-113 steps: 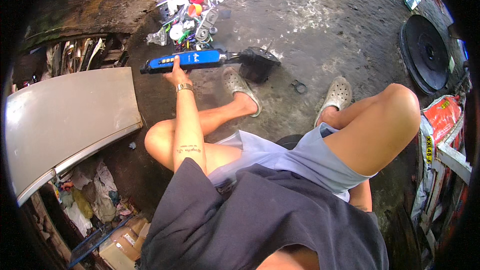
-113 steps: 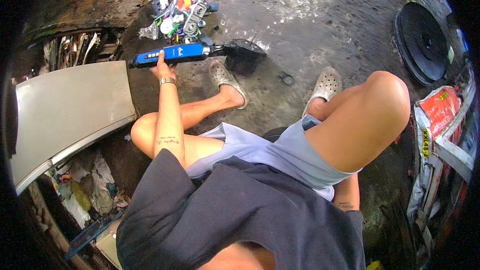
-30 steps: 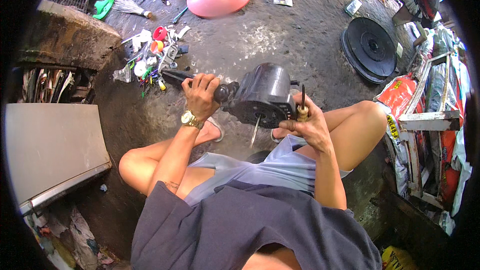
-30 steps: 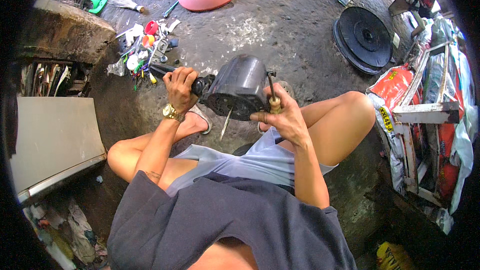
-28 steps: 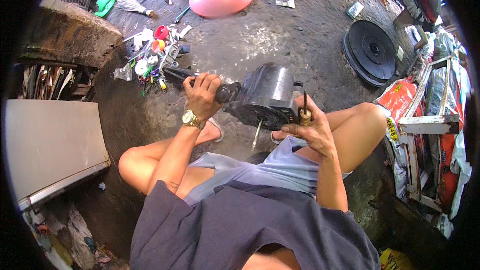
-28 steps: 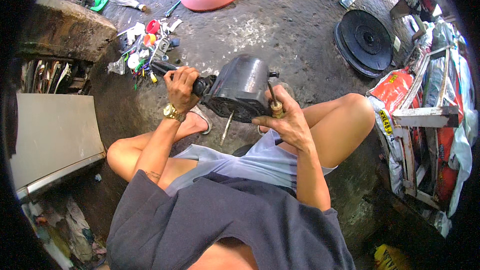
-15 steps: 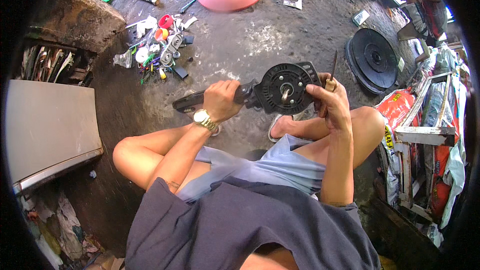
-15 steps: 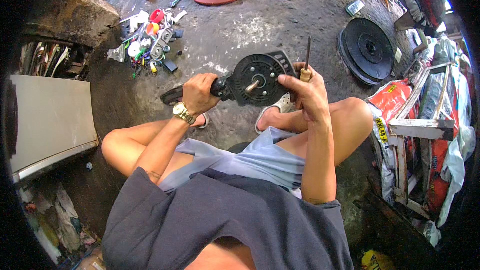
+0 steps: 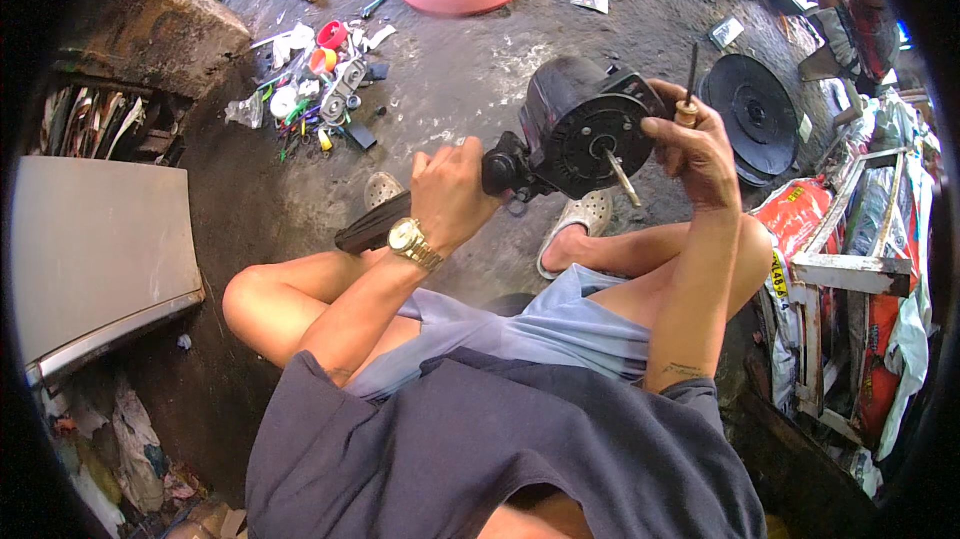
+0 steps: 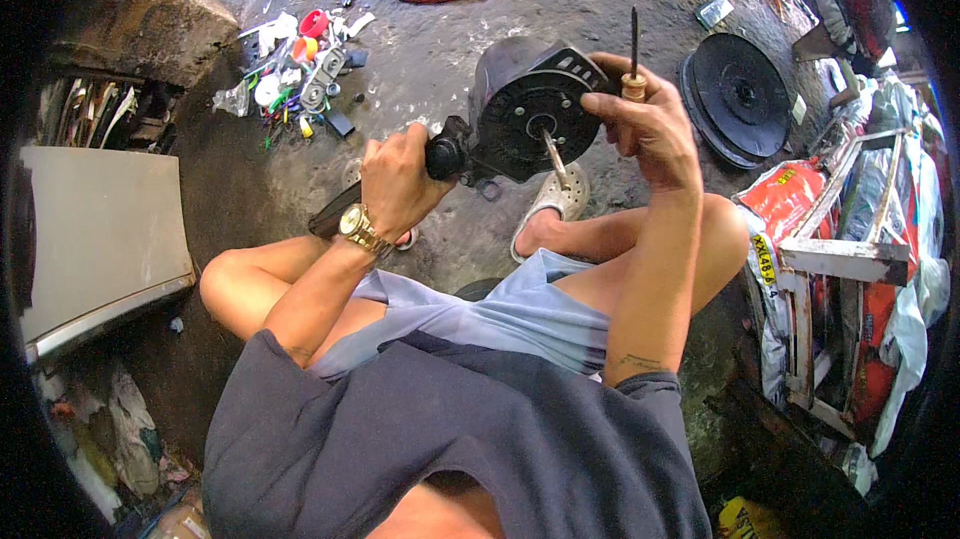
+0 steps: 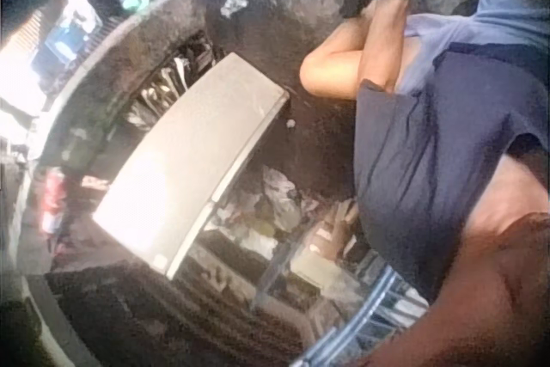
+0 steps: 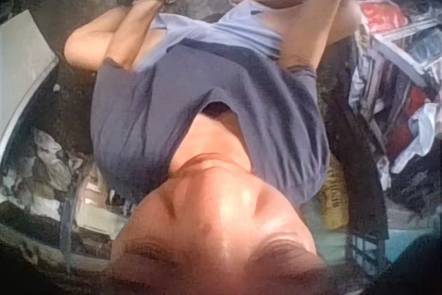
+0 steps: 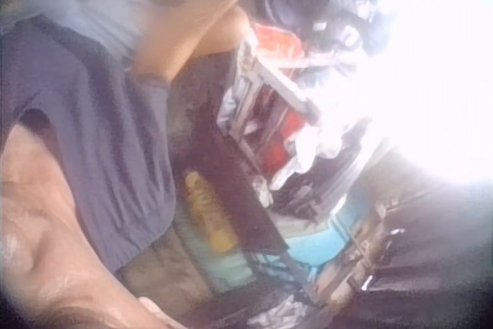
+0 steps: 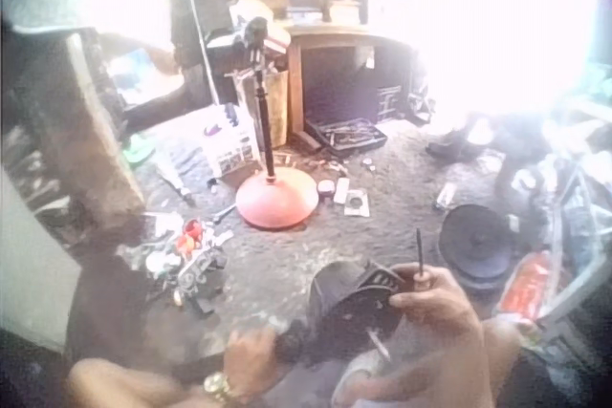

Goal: The person disassembles a standing fan, removes the fan blade and motor housing, and uses a screwdriver to loosen screws on the motor. They handle the fan blade, motor housing, and pole while seated on the floor.

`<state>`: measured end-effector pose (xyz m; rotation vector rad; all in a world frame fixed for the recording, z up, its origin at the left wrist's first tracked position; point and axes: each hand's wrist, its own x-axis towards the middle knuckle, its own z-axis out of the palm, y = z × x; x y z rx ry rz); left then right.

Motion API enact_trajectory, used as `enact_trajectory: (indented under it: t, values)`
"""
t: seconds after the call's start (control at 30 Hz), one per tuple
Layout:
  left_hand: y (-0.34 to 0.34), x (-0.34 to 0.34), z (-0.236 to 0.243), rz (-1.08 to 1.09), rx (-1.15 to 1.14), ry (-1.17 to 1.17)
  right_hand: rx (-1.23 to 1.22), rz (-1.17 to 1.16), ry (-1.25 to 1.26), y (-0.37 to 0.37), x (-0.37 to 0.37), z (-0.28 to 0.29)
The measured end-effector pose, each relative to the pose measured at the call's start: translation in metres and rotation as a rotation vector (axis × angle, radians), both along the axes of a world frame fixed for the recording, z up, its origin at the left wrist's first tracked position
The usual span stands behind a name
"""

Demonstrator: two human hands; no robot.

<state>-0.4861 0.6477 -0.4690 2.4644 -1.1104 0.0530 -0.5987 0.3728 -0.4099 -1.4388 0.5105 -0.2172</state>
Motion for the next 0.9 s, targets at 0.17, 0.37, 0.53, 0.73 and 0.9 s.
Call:
enact_trajectory:
  t: [0.17, 0.37, 0.53, 0.73, 0.9]
  values:
    - [0.001, 0.003, 0.013, 0.021, -0.042, -0.020, -0.047, 0.064, -0.059, -0.012, 0.011, 0.011]
    - [-0.007, 0.038, -0.002, 0.045, 0.154, -0.123, -0.180, 0.071, 0.212, -0.016, 0.030, -0.013]
    - [-0.010, 0.080, -0.106, 0.083, 0.440, -0.194, -0.272, -0.089, 0.458, 0.010, 0.011, -0.095]
    - [0.021, 0.077, -0.209, 0.171, 0.747, -0.008, -0.470, 0.339, 0.613, 0.109, -0.041, -0.193]
    - [0.055, 0.080, -0.226, 0.021, 0.774, 0.334, -0.479, 0.474, 0.583, 0.161, -0.034, -0.189]
